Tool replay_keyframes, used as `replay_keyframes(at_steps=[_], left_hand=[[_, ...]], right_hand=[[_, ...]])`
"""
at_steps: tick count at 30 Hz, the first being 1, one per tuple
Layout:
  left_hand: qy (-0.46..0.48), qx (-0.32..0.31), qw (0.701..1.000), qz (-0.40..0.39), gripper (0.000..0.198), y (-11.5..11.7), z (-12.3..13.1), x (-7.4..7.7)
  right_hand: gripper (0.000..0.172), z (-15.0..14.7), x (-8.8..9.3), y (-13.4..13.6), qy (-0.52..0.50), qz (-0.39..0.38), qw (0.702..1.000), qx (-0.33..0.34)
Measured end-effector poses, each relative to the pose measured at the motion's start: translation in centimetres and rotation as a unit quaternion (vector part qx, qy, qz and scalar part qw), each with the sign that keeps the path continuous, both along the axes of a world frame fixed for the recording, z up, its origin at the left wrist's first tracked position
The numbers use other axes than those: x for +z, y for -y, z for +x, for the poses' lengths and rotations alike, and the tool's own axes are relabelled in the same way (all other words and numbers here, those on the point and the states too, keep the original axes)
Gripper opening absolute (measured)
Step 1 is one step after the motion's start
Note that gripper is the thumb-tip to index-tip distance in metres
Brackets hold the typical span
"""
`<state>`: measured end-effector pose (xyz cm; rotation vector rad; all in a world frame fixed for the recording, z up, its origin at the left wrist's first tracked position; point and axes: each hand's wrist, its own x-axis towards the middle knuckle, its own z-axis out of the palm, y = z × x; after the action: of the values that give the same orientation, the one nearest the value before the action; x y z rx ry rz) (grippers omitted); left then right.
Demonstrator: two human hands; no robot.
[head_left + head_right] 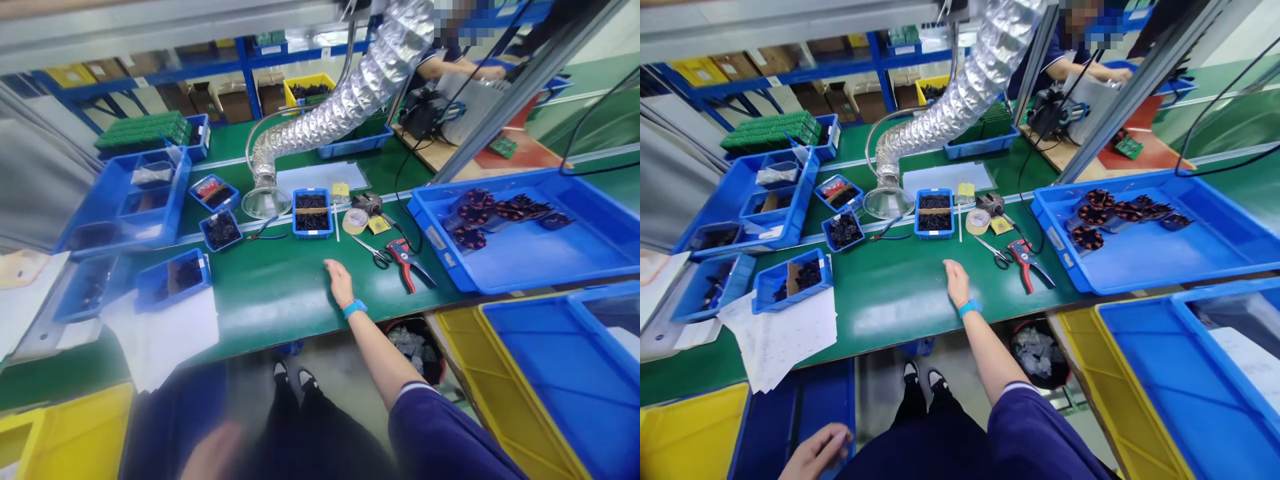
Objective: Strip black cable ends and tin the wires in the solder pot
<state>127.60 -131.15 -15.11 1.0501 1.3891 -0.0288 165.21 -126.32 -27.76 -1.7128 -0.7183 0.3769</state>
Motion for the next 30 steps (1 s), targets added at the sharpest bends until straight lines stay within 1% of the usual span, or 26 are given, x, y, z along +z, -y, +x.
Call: replay_keyframes(at_steps=[3, 5, 8, 10, 12, 14, 16, 18, 20, 21, 23, 25, 28, 30], left_hand=[[0.037, 0.03, 0.998, -0.05, 0.037, -0.5, 1.1, -3.1], [0.059, 0.05, 0.994, -0.08, 0.038, -1.0, 2.1, -5.3], [0.115, 0.113, 0.973, -0.165, 0.032, -1.9, 3.8, -8.5], [0.17, 0.162, 0.942, -0.239, 0.027, -2.6, 4.9, -10.3], [0.217, 0.191, 0.912, -0.291, 0.025, -3.3, 5.9, -11.9], [0.251, 0.209, 0.89, -0.317, 0.027, -3.7, 6.9, -13.3], [0.274, 0.221, 0.875, -0.333, 0.028, -3.9, 8.0, -14.6], [0.295, 0.228, 0.858, -0.353, 0.029, -3.7, 9.2, -15.6], [0.313, 0.232, 0.842, -0.372, 0.031, -3.4, 10.6, -16.3], [0.322, 0.235, 0.835, -0.38, 0.031, -3.2, 11.2, -16.5], [0.341, 0.24, 0.82, -0.392, 0.029, -2.9, 12.5, -16.7], [0.359, 0.249, 0.806, -0.399, 0.027, -2.6, 13.5, -16.7], [0.379, 0.271, 0.793, -0.394, 0.027, -2.1, 14.3, -16.5], [0.388, 0.292, 0.788, -0.378, 0.023, -1.9, 14.5, -16.4]], right_hand=[[0.044, -1.2, -0.1, 2.1, -0.002, -0.013, 0.993, -0.116], [0.044, -3.1, -0.3, 1.8, -0.003, -0.018, 0.988, -0.155], [0.041, -6.1, -0.7, -1.0, -0.006, -0.013, 0.986, -0.168], [0.042, -7.0, -0.9, -3.4, -0.013, -0.006, 0.986, -0.164], [0.046, -6.2, -0.9, -5.1, -0.02, 0.001, 0.988, -0.152], [0.049, -3.9, -0.7, -5.9, -0.023, 0.009, 0.991, -0.131], [0.051, -0.9, -0.4, -6.3, -0.024, 0.013, 0.995, -0.094], [0.05, 1.6, -0.2, -6.8, -0.029, 0.006, 0.999, -0.033], [0.048, 2.5, 0.0, -7.4, -0.04, -0.01, 0.998, 0.053], [0.047, 2.3, 0.1, -7.6, -0.046, -0.02, 0.993, 0.103], [0.045, 0.6, 0.2, -7.5, -0.055, -0.039, 0.977, 0.203], [0.043, -2.3, 0.7, -6.0, -0.058, -0.055, 0.955, 0.286], [0.04, -7.7, 1.9, -1.5, -0.054, -0.069, 0.923, 0.375], [0.041, -11.1, 2.9, 1.7, -0.05, -0.065, 0.908, 0.41]])
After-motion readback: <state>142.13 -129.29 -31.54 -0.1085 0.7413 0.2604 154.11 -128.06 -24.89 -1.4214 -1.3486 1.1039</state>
